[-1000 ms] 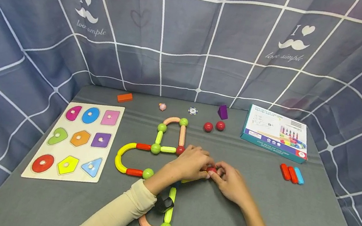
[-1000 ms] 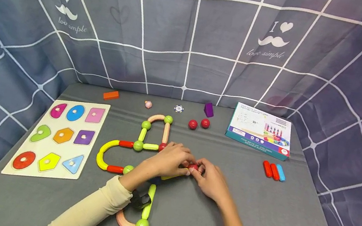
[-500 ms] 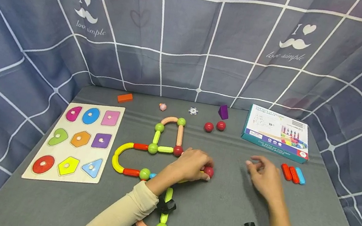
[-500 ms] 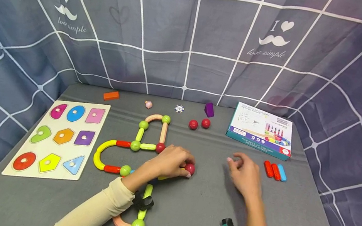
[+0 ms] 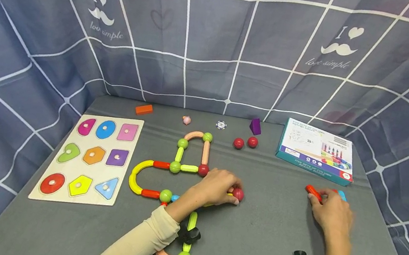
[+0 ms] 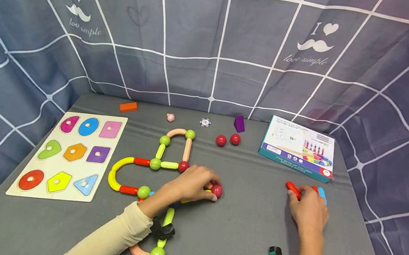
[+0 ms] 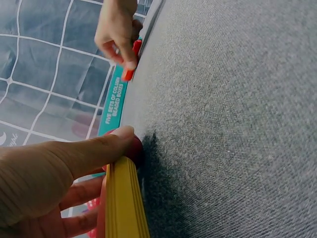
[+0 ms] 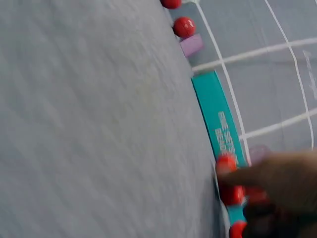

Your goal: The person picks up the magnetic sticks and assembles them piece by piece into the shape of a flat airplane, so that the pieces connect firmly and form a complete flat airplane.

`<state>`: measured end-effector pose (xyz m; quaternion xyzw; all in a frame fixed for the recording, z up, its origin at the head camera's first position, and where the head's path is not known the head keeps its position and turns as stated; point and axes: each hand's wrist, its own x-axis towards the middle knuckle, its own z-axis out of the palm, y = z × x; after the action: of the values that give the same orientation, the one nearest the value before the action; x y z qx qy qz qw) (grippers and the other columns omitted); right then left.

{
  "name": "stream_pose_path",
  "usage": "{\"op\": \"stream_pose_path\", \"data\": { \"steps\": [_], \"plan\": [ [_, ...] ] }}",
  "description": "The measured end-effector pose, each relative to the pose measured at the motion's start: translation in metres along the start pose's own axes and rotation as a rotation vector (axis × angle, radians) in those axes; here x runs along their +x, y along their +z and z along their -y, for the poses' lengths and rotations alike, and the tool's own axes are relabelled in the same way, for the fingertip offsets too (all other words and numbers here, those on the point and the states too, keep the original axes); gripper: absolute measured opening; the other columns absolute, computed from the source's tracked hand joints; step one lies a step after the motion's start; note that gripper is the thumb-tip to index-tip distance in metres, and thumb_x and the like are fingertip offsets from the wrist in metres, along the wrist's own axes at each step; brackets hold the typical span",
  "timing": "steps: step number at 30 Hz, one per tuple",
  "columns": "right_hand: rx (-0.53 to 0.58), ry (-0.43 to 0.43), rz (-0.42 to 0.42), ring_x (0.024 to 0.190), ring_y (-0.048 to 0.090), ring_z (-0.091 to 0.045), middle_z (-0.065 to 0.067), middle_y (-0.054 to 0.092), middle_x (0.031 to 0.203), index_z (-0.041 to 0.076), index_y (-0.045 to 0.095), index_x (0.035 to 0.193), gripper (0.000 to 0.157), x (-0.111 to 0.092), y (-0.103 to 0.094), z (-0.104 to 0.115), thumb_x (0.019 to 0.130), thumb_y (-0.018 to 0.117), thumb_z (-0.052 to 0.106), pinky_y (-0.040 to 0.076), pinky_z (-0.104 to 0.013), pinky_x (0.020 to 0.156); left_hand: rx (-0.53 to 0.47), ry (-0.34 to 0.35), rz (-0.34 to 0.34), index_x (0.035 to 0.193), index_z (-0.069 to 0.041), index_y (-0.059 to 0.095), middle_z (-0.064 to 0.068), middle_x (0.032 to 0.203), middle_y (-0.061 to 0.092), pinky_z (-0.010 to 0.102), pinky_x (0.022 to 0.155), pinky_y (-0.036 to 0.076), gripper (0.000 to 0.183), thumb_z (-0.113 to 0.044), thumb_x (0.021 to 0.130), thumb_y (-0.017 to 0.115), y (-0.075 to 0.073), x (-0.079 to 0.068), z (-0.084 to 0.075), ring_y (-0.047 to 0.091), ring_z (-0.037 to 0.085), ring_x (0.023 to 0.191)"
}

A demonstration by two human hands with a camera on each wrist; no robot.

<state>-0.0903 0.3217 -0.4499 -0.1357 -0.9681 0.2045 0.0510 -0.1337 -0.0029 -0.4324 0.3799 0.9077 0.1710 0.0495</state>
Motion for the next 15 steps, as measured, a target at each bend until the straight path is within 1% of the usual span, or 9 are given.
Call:
{"op": "stream_pose_path", "data": {
  "steps": [3, 5, 7, 8, 10, 13, 15],
  "plan": [
    [0.083, -0.253, -0.002, 0.073, 0.054, -0.029, -0.013, 0.06, 0.084, 0.004, 0.066, 0.105, 0.029, -0.004, 0.011, 0.022, 0.087, 0.07, 0.026, 0.037, -0.039, 0.058, -0.006, -0.003, 0.003, 0.104, -0.023, 0.071, -0.012, 0.09, 0.064, 0.028, 0.069, 0.037, 0.033, -0.04, 0.076, 0.078, 0.001, 0.0, 0.0, 0.051, 0.002, 0.077],
    [0.171, -0.391, 0.04, 0.068, 0.05, -0.019, -0.005, 0.057, 0.078, 0.007, 0.067, 0.101, 0.022, -0.007, 0.02, 0.04, 0.087, 0.07, 0.023, 0.035, -0.034, 0.058, -0.005, -0.002, 0.004, 0.104, -0.023, 0.071, -0.012, 0.088, 0.063, 0.029, 0.068, 0.037, 0.033, -0.04, 0.076, 0.079, 0.001, 0.001, 0.001, 0.05, 0.002, 0.076],
    [0.269, -0.495, 0.107, 0.065, 0.048, -0.014, 0.001, 0.057, 0.077, 0.011, 0.067, 0.102, 0.018, -0.008, 0.028, 0.056, 0.088, 0.069, 0.022, 0.036, -0.031, 0.057, -0.004, -0.001, 0.002, 0.103, -0.023, 0.071, -0.012, 0.087, 0.063, 0.029, 0.068, 0.038, 0.033, -0.04, 0.076, 0.079, 0.001, 0.001, 0.0, 0.05, 0.002, 0.075],
    [0.318, -0.524, 0.151, 0.064, 0.048, -0.013, 0.003, 0.058, 0.078, 0.013, 0.066, 0.102, 0.016, -0.008, 0.031, 0.062, 0.089, 0.068, 0.023, 0.037, -0.029, 0.057, -0.002, 0.001, 0.002, 0.103, -0.023, 0.071, -0.012, 0.087, 0.063, 0.029, 0.068, 0.038, 0.033, -0.04, 0.076, 0.079, 0.001, 0.002, 0.0, 0.05, 0.002, 0.075],
    [0.436, -0.563, 0.239, 0.064, 0.052, -0.013, 0.003, 0.063, 0.081, 0.015, 0.066, 0.104, 0.015, -0.007, 0.037, 0.071, 0.09, 0.066, 0.021, 0.041, -0.027, 0.057, 0.001, 0.001, 0.001, 0.102, -0.023, 0.071, -0.013, 0.087, 0.063, 0.029, 0.068, 0.038, 0.033, -0.04, 0.075, 0.079, 0.001, 0.002, 0.0, 0.05, 0.002, 0.075],
    [0.585, -0.579, 0.37, 0.067, 0.057, -0.018, -0.003, 0.066, 0.09, 0.014, 0.066, 0.107, 0.015, -0.003, 0.043, 0.077, 0.093, 0.063, 0.018, 0.045, -0.027, 0.057, -0.001, -0.005, 0.006, 0.102, -0.023, 0.071, -0.014, 0.088, 0.063, 0.028, 0.068, 0.038, 0.033, -0.04, 0.075, 0.079, 0.0, 0.002, 0.001, 0.051, 0.001, 0.075],
    [0.653, -0.574, 0.46, 0.067, 0.057, -0.024, -0.01, 0.065, 0.089, 0.011, 0.065, 0.109, 0.016, 0.0, 0.044, 0.078, 0.094, 0.06, 0.016, 0.046, -0.028, 0.055, -0.002, -0.01, 0.01, 0.103, -0.023, 0.071, -0.014, 0.089, 0.064, 0.028, 0.068, 0.037, 0.033, -0.04, 0.075, 0.079, 0.0, 0.002, 0.001, 0.051, 0.001, 0.076]
  ]
}}
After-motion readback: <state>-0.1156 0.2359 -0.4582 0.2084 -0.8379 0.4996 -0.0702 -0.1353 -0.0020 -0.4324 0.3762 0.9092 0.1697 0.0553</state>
